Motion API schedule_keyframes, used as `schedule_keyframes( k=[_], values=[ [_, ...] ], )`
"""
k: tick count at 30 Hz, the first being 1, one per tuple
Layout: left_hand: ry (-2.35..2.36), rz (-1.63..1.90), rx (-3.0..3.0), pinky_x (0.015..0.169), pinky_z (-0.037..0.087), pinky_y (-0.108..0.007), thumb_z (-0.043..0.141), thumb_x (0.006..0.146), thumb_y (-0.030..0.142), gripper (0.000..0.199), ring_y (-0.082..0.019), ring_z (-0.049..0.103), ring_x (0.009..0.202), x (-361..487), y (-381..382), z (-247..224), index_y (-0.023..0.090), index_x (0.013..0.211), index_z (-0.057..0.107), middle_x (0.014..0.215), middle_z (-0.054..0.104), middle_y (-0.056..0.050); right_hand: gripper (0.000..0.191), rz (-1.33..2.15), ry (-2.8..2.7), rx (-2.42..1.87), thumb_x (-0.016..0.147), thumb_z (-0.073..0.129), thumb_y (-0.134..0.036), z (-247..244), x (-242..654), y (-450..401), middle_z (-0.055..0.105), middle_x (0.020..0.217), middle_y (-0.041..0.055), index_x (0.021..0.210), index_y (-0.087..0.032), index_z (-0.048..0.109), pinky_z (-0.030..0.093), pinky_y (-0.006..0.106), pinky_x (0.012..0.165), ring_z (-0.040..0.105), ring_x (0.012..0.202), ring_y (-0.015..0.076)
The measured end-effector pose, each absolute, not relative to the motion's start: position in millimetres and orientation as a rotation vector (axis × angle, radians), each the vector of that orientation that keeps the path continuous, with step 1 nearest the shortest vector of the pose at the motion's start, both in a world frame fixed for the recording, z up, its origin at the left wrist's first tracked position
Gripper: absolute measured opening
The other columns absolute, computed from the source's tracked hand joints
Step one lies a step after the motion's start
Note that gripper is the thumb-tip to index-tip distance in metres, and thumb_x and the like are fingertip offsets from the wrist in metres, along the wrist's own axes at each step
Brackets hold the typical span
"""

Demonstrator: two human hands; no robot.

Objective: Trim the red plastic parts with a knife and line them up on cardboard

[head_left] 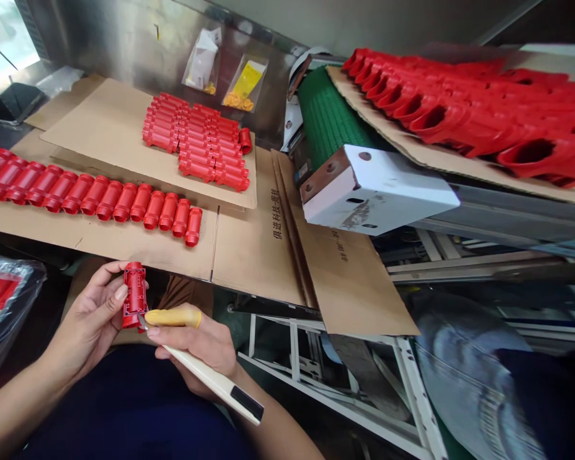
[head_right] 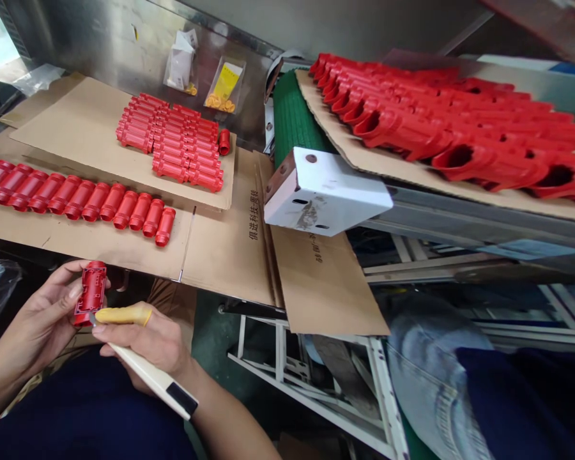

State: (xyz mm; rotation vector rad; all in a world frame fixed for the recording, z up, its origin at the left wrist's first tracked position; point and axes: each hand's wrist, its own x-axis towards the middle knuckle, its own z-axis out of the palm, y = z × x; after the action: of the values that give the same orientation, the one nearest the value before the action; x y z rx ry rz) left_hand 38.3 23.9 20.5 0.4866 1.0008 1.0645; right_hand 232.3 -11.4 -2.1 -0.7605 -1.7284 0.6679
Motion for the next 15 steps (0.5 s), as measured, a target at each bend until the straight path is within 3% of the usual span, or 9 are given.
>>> schedule_keyframes(
  k=[6, 15],
  values=[
    [1.014, 1.084, 0.480, 0.071, 0.065, -0.021, 0.099, 0.077, 0.032, 0.042, -0.016, 0.072, 0.082, 40.3, 23.7, 19.9, 0.025, 0.113, 0.079, 0.102, 0.080, -0.006, 0.021, 0.664, -1.716, -0.760, 0.106, 0.070, -0.016, 0.1, 232.8, -12.9, 0.083, 0.119, 0.0124, 0.126, -0.017, 0.076, 0.070, 0.028, 0.095, 0.082, 0.106, 0.0188],
    [0.967, 0.954, 0.366, 0.072, 0.067, -0.026, 0.098, 0.077, 0.032, 0.045, -0.021, 0.078, 0.082, 30.0, 27.6, 16.4, 0.024, 0.118, 0.082, 0.100, 0.083, -0.010, 0.019, 0.725, -1.687, -0.731, 0.106, 0.071, -0.017, 2.9, 234.3, -14.0, 0.082, 0.121, 0.0119, 0.124, -0.017, 0.077, 0.069, 0.026, 0.095, 0.081, 0.106, 0.0176]
  ],
)
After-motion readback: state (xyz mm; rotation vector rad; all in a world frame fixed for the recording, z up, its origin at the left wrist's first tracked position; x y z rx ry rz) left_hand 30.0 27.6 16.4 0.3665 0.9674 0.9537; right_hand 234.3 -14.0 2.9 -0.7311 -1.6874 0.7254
